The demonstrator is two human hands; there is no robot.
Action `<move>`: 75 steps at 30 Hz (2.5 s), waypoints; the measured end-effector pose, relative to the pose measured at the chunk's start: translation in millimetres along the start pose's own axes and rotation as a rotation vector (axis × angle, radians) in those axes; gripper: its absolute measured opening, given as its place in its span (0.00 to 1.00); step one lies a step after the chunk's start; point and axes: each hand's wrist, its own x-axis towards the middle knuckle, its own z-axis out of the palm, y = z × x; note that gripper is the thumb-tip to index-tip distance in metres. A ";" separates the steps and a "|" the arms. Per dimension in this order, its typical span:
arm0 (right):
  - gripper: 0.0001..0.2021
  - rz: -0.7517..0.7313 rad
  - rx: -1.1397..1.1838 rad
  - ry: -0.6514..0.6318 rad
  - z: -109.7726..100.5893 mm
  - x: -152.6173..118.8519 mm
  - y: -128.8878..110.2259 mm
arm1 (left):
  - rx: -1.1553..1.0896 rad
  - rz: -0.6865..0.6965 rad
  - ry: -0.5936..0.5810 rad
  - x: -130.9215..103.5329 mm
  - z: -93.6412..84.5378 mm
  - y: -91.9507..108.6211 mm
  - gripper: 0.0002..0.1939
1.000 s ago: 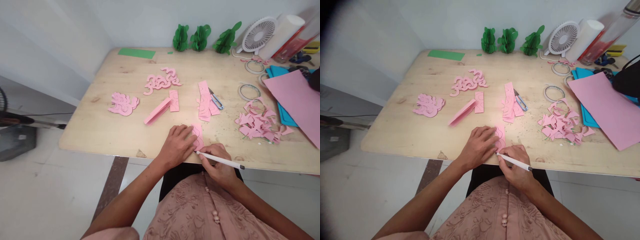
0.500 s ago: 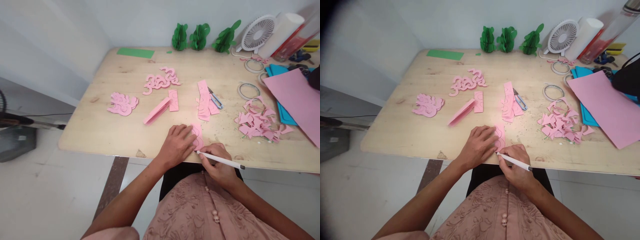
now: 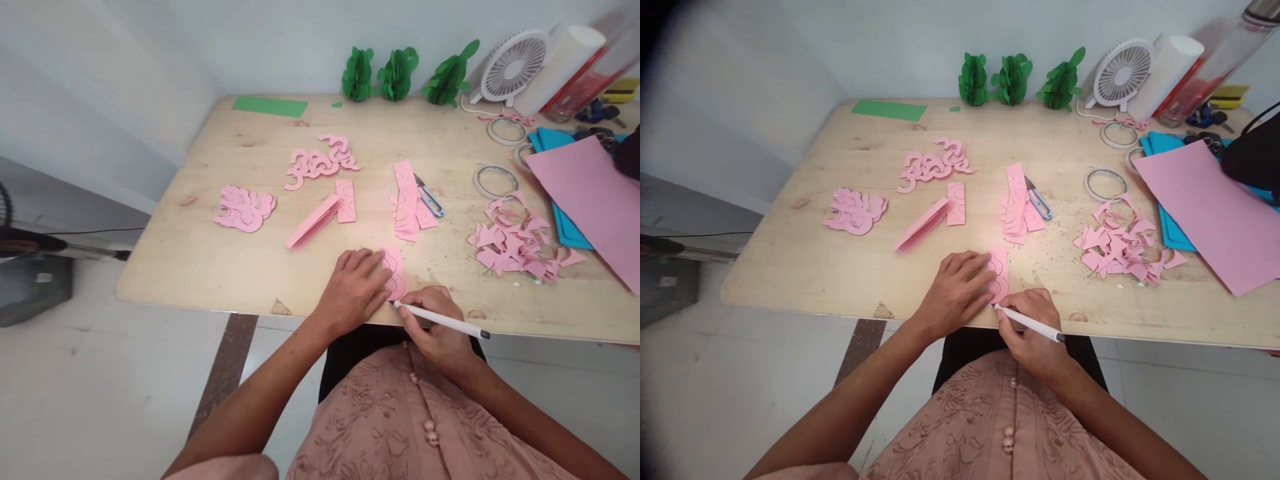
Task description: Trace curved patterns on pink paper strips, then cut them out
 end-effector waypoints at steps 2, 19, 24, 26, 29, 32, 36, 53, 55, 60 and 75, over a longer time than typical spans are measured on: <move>0.03 -0.008 0.006 -0.009 0.8 -0.1 0.8 | 0.002 0.001 0.000 0.1 0.0 0.1 0.12; 0.02 0.036 0.008 0.019 -4.1 0.8 3.1 | 0.003 0.002 0.011 0.2 -0.2 0.7 0.12; 0.02 0.003 0.009 -0.001 -1.0 0.7 1.2 | 0.004 0.002 0.010 0.1 0.0 0.7 0.12; 0.02 -0.008 0.013 -0.005 -0.2 0.8 0.7 | 0.006 0.003 0.011 0.1 -0.1 0.7 0.12; 0.02 -0.013 0.013 -0.009 1.0 0.8 0.9 | 0.007 0.005 0.011 0.2 -0.3 0.6 0.12; 0.02 -0.025 0.007 -0.018 1.9 0.9 1.4 | 0.006 0.006 0.014 0.3 -0.4 0.6 0.12; 0.03 -0.035 0.009 -0.009 1.8 0.8 1.7 | 0.006 0.003 0.010 0.2 0.2 0.7 0.12; 0.02 -0.025 0.011 -0.002 1.4 0.7 2.0 | 0.008 0.012 0.016 -0.4 1.4 0.4 0.12; 0.03 -0.024 0.007 0.002 1.7 0.6 2.2 | 0.008 0.010 0.016 -0.4 1.3 0.2 0.12; 0.02 -0.028 0.002 -0.012 3.1 0.1 2.5 | 0.007 0.012 0.011 -0.5 1.0 -0.4 0.12; 0.02 -0.036 0.012 -0.005 2.3 0.7 1.0 | 0.002 0.013 0.021 0.3 0.3 0.0 0.12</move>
